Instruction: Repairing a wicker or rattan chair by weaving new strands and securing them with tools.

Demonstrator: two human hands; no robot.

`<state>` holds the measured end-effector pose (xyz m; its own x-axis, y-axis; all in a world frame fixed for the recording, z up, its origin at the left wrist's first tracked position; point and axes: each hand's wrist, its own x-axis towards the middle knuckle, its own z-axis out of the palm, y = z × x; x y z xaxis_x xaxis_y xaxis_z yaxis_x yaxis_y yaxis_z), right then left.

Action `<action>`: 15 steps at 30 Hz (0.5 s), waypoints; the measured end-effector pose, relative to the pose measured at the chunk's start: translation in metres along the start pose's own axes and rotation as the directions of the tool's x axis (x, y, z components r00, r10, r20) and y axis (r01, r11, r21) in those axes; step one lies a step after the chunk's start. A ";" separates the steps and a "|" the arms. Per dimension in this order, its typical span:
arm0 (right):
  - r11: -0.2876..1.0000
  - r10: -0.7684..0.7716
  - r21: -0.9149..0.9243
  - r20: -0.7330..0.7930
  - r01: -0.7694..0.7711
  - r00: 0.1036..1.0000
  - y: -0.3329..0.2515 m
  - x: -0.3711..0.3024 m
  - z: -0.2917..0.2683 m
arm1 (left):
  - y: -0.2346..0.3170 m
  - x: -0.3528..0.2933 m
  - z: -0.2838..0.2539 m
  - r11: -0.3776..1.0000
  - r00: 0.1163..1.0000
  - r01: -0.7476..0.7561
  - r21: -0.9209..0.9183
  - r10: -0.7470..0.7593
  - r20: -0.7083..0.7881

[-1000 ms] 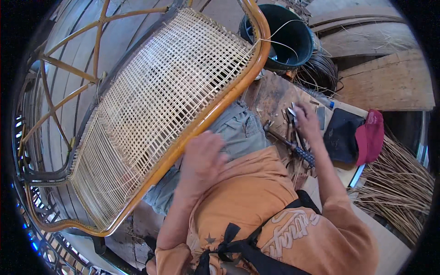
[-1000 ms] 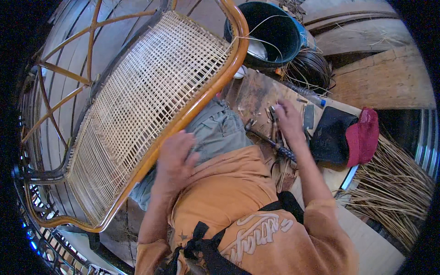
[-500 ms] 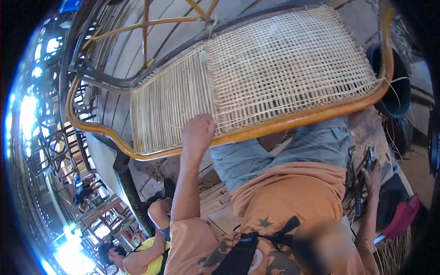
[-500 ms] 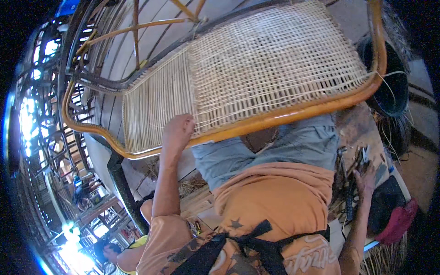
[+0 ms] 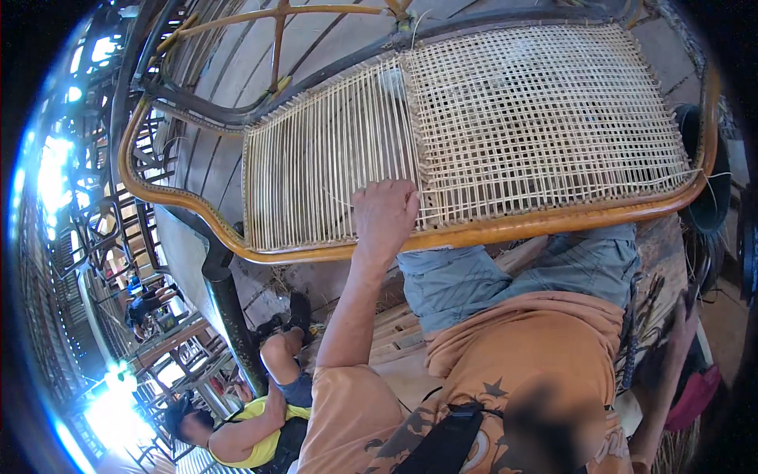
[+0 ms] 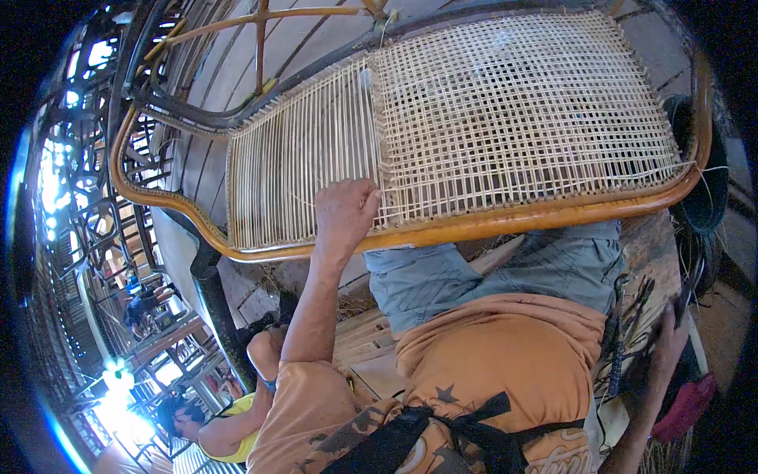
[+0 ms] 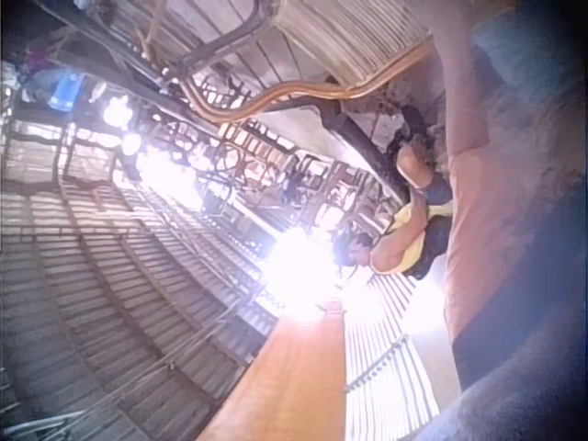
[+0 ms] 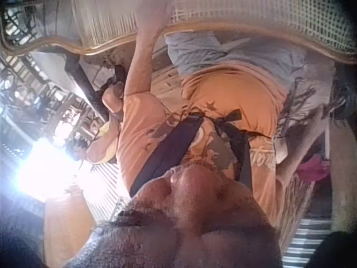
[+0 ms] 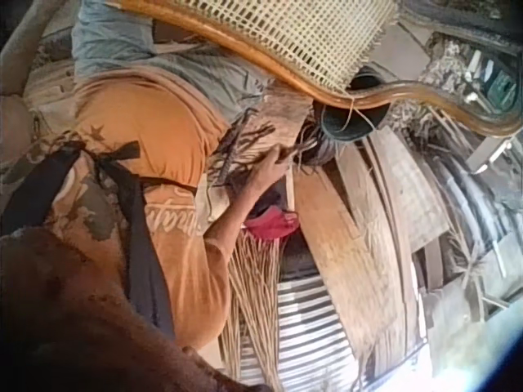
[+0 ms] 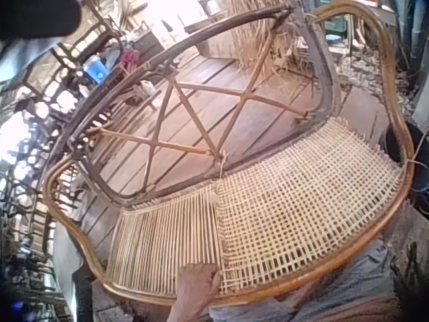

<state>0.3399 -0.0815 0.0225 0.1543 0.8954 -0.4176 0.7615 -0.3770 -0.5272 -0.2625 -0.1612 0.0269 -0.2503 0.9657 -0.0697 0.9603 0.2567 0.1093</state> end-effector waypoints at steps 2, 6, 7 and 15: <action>0.912 0.134 0.379 0.087 -0.157 0.987 -0.100 -0.012 0.031 | 0.004 0.002 -0.002 0.987 0.997 0.080 -0.137 -0.079 0.011; 0.862 0.053 0.378 0.596 -0.338 0.801 -0.250 -0.026 0.104 | 0.001 -0.006 0.010 0.954 0.982 0.184 -0.237 -0.189 0.003; 0.866 -0.064 0.378 0.732 -0.326 0.678 -0.272 -0.028 0.124 | 0.001 -0.008 0.012 0.942 0.974 0.219 -0.256 -0.226 0.004; 0.962 0.018 0.028 0.986 -0.272 0.165 -0.344 -0.061 0.232 | 0.005 -0.005 0.010 0.912 0.965 0.239 -0.332 -0.260 -0.018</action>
<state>-0.0773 -0.0619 0.0576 -0.5817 -0.0926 -0.8081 0.6731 -0.6126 -0.4143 -0.2548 -0.1651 0.0182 -0.4934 0.8664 -0.0777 0.7754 0.4785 0.4121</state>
